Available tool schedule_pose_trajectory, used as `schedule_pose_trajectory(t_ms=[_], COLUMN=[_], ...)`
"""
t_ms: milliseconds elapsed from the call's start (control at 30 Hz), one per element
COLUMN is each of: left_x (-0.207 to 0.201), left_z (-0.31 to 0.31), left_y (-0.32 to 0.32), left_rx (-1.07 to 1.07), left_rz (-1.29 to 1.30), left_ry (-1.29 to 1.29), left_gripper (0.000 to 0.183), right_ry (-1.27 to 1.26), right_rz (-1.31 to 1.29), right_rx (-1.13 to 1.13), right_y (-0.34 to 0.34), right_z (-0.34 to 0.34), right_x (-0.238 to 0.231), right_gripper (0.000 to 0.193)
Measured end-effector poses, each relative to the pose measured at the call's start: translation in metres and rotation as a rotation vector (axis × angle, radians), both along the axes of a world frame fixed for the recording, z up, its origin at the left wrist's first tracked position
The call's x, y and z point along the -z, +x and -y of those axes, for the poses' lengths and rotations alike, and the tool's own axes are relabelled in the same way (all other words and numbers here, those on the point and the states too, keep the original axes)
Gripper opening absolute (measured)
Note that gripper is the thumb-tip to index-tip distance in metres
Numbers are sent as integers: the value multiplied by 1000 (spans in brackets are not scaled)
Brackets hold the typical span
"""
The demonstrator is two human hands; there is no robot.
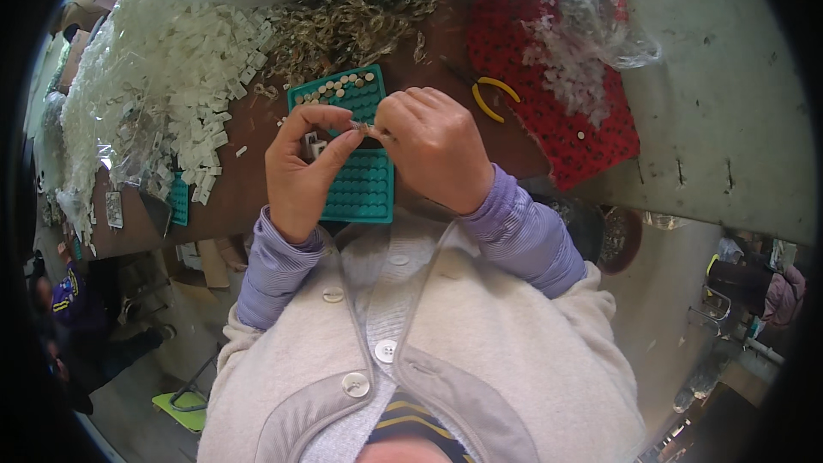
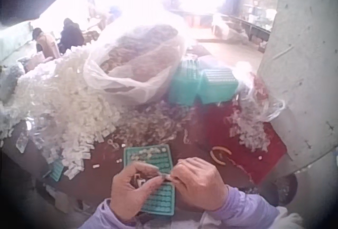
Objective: The person assembles small white plastic housings with metal contacts and wire leads. They repeatedly insert contacts, attach wires, and test the assembly by pressing a button that causes a red LED to light. Completed units are placed into a green tray on the table.
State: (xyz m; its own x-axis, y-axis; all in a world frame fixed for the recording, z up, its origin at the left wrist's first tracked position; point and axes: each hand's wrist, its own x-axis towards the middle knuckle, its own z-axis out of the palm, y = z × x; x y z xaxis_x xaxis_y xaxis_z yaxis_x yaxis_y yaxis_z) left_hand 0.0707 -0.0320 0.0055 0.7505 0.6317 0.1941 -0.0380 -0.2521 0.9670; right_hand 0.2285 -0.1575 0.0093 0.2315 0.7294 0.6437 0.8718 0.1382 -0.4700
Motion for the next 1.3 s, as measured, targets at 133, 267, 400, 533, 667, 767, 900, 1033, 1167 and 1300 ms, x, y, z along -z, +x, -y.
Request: schedule_pose_trajectory(t_ms=[133, 267, 400, 533, 667, 767, 900, 1033, 1167, 1300], left_x=[-1, -2, -7, -8, -6, -5, -4, -4, -4, -3], left_z=[-6, -7, -7, -4, -8, -12, -11, -7, -6, -6], left_y=[-14, -16, -20, -20, -19, -22, -23, -21, -26, -30], left_rx=[105, 207, 228, 206, 213, 239, 260, 282, 273, 277], left_rz=[-49, -46, -14, -8, -67, -60, -6, 4, 3, -38], left_ry=[-189, -214, -305, -304, -395, -533, -490, -425, -315, -324], left_gripper=[24, 28, 26, 23, 21, 20, 17, 17, 16, 14], right_ry=[53, 65, 43, 48, 76, 117, 144, -160, -61, -111], right_rz=[-47, 50, 104, 195, 5, -386, -1101, -1459, -1306, -1096], right_rx=[-14, -48, -49, -35, -112, -292, -381, -616, -447, -415], right_y=[3, -2, -7, -12, -7, 8, 5, -7, -6, -2], right_z=[7, 7, 3, 1, 8, 16, 23, 26, 28, 34], right_x=[3, 2, -5, -6, 0, 5, 15, 16, 10, 3], right_gripper=[23, 20, 19, 15, 20, 27, 41, 35, 18, 20])
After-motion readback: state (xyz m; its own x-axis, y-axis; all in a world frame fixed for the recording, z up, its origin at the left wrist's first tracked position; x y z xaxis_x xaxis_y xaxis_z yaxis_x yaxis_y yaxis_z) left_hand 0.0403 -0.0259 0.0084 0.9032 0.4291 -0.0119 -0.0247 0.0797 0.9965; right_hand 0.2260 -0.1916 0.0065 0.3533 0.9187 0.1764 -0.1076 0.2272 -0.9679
